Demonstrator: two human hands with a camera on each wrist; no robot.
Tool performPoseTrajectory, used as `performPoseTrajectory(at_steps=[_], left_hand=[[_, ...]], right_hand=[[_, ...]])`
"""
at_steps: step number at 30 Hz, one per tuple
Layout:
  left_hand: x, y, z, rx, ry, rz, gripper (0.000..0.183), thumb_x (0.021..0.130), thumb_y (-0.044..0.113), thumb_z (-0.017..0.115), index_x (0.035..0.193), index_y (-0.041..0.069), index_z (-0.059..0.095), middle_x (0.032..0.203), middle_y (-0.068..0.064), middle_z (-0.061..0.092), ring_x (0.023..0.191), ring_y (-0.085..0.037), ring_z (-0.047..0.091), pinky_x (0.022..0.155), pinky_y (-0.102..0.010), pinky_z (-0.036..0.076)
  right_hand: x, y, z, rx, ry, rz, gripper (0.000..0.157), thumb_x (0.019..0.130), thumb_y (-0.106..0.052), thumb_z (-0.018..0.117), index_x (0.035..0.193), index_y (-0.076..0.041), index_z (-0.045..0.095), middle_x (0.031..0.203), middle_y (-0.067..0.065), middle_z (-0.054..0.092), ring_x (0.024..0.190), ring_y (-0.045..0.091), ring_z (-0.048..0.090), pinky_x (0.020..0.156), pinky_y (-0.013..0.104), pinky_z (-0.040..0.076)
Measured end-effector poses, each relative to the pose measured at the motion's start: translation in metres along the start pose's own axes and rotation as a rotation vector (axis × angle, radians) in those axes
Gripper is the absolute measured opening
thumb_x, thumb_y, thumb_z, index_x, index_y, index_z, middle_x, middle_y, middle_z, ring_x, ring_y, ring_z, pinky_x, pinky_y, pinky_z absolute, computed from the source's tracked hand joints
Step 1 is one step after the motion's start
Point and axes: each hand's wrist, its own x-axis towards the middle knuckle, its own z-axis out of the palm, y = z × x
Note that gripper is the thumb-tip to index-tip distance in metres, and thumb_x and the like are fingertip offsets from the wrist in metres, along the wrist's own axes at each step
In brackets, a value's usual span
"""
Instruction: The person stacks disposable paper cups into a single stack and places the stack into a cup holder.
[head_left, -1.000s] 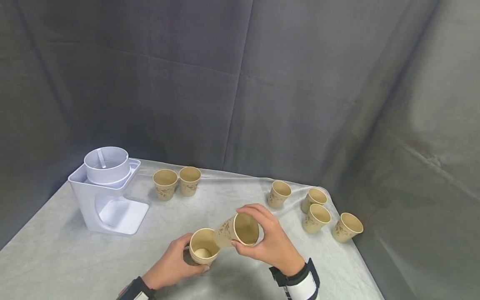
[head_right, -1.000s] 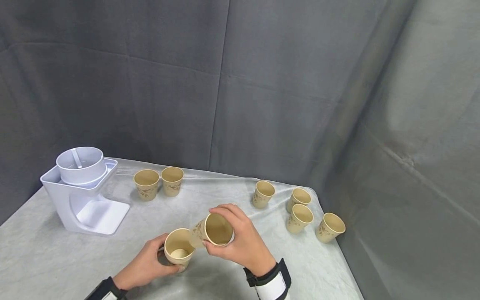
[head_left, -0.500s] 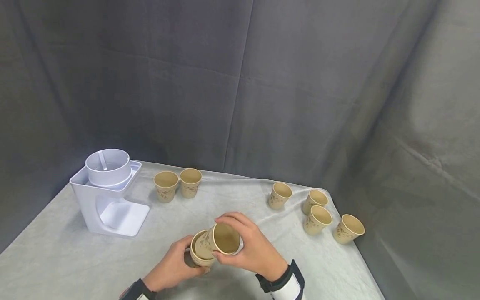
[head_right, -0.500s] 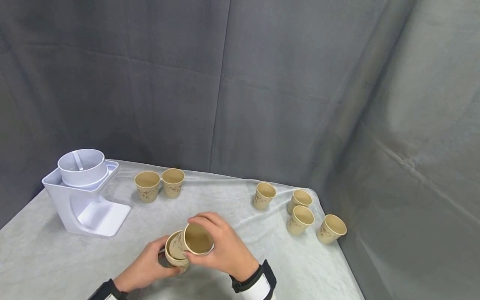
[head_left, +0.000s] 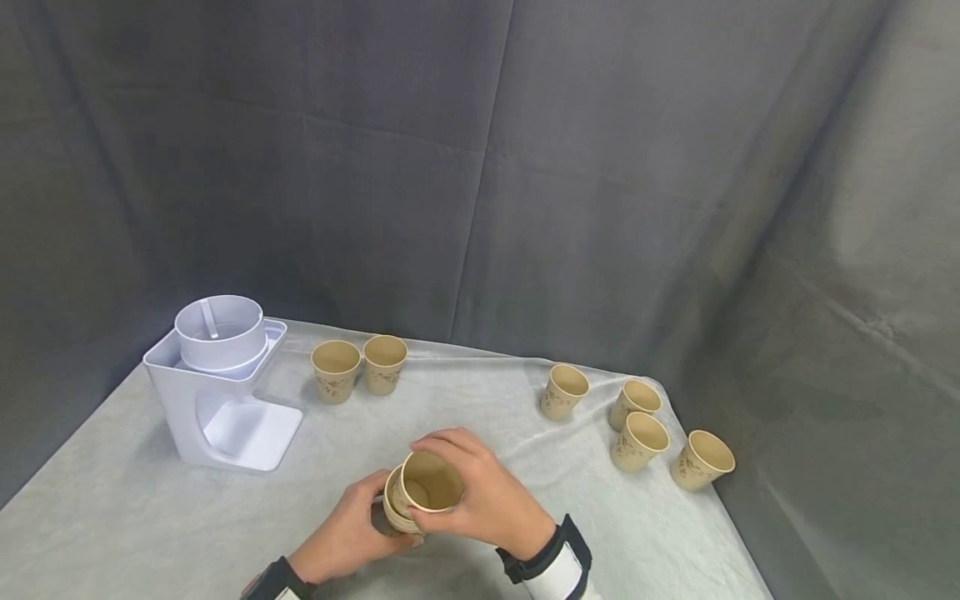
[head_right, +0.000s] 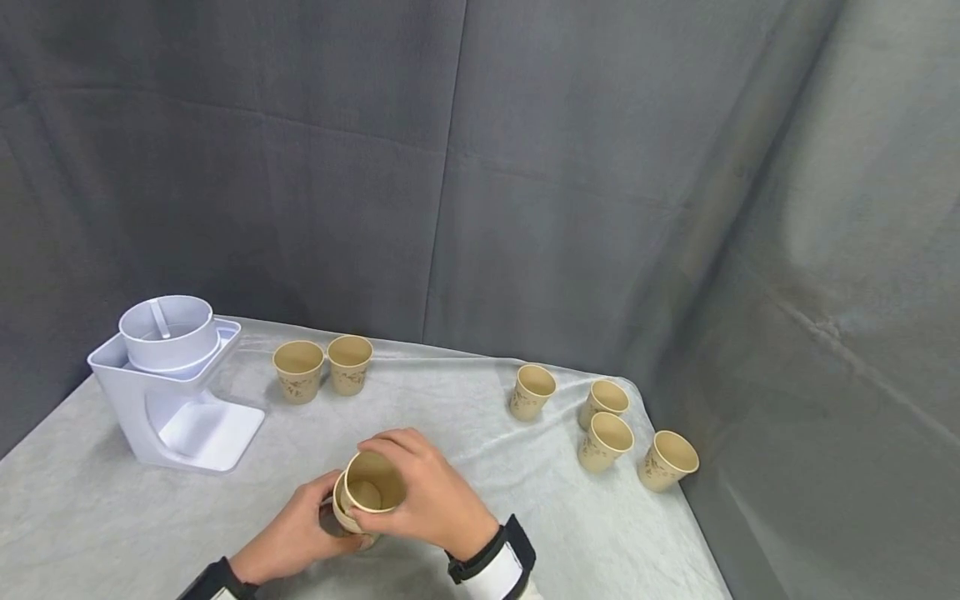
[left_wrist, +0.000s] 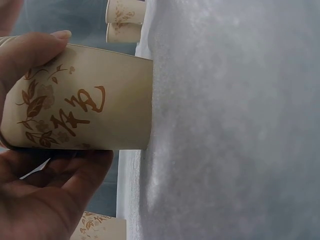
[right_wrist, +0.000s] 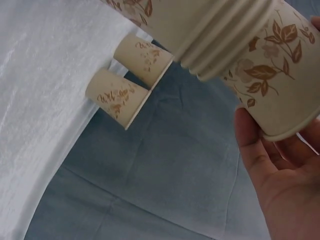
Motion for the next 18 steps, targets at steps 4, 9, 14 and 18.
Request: performPoseTrajectory(at_steps=[4,9,14,18], left_hand=[[-0.001,0.013,-0.002,-0.036,-0.007,-0.004,0.061,0.07,0.029,0.078,0.122,0.012,0.051,0.114,-0.007,0.058,0.105,-0.023,0.056,0.089,-0.038,0.048],[-0.001,0.011,-0.001,-0.044,-0.02,-0.014,0.057,0.071,0.03,0.077,0.119,0.012,0.052,0.114,-0.004,0.059,0.104,-0.022,0.056,0.09,-0.037,0.047],[0.001,-0.004,0.001,-0.049,-0.019,-0.002,0.056,0.072,0.029,0.077,0.12,0.015,0.051,0.113,-0.004,0.059,0.102,-0.024,0.056,0.086,-0.036,0.049],[0.001,-0.005,0.0,-0.078,-0.036,-0.001,0.055,0.072,0.032,0.076,0.119,0.015,0.05,0.113,-0.005,0.058,0.102,-0.026,0.056,0.085,-0.035,0.049]], right_hand=[[0.001,0.001,0.008,-0.016,-0.051,0.036,0.057,0.073,-0.049,0.069,0.122,-0.026,0.051,0.117,-0.014,0.049,0.11,0.001,0.043,0.091,0.022,0.042],[0.0,0.004,0.02,-0.05,-0.1,0.055,0.057,0.075,-0.05,0.067,0.122,-0.024,0.049,0.118,-0.013,0.048,0.109,0.001,0.041,0.09,0.021,0.041],[-0.002,0.004,0.031,-0.035,-0.109,0.058,0.055,0.08,-0.051,0.062,0.123,-0.021,0.045,0.118,-0.009,0.047,0.108,0.006,0.038,0.09,0.023,0.041],[-0.003,0.003,0.04,-0.046,-0.121,0.08,0.049,0.085,-0.051,0.055,0.121,-0.021,0.042,0.118,-0.009,0.044,0.108,0.007,0.034,0.09,0.025,0.04]])
